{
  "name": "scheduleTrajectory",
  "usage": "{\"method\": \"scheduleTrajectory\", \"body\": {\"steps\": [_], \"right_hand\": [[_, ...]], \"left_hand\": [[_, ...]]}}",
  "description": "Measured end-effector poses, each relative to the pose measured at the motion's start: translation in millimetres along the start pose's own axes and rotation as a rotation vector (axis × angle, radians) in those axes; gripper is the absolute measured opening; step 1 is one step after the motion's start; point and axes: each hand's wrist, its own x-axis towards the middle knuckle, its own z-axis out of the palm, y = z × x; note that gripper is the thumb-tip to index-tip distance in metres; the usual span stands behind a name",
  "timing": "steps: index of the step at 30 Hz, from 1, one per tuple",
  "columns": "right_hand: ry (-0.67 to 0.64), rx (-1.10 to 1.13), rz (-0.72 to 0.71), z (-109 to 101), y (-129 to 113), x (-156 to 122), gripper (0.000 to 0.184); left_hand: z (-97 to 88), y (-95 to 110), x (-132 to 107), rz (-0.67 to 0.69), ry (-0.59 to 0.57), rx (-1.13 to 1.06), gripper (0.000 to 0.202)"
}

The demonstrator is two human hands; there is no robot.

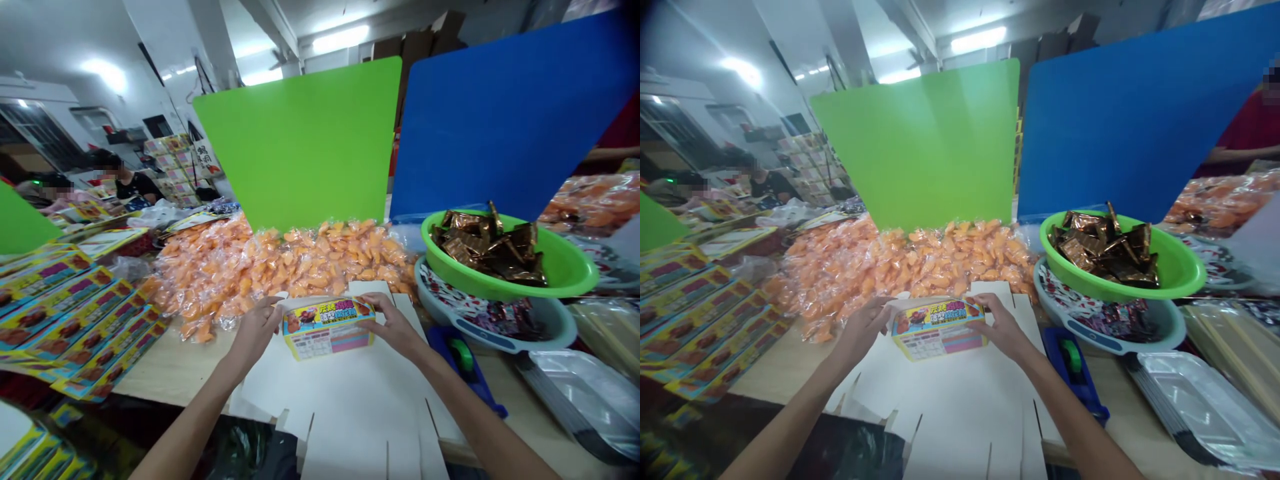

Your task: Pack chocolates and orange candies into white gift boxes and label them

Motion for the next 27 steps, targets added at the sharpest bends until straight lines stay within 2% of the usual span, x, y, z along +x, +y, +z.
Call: {"method": "scheduleTrajectory", "body": {"steps": [3,6,9,12,14,15,17,19,22,24,27], "right_hand": [[-0.010,0.008,-0.011,0,0,1,0.041],[-0.006,0.021,0.002,0,1,0,0.041],[-0.005,0.046,0.006,1,0,-3,0.041],[0.024,0.102,-0.006,9,-3,-4,0.035],[0.152,0.146,0.028,20,-7,0,0.029],[0.240,0.173,0.059,27,-9,2,0.025],[0.398,0.259,0.133,39,-14,9,0.020],[0.475,0.367,0.188,48,-17,14,0.016],[0.488,0.450,0.210,52,-20,16,0.011],[0.451,0.405,0.185,49,-20,15,0.006],[0.348,0.322,0.082,41,-19,13,0.018]], "left_hand": [[0.3,1,1,-0.011,-0.092,0.138,0.053],[4.4,-1,-7,0.024,-0.097,0.232,0.051],[12.5,-8,-21,0.065,-0.087,0.201,0.041],[23.6,-15,-30,0.030,0.022,0.028,0.029],[32.3,-17,-31,-0.040,0.125,-0.193,0.017],[36.9,-17,-30,-0.072,0.144,-0.317,0.021],[46.3,-17,-28,-0.121,0.113,-0.517,0.036],[55.3,-19,-26,-0.155,0.079,-0.619,0.035],[65.7,-24,-25,-0.160,0.170,-0.704,0.018],[69.9,-27,-25,-0.151,0.229,-0.779,0.009],[72.7,-27,-24,-0.168,0.269,-0.901,0.007]]}}
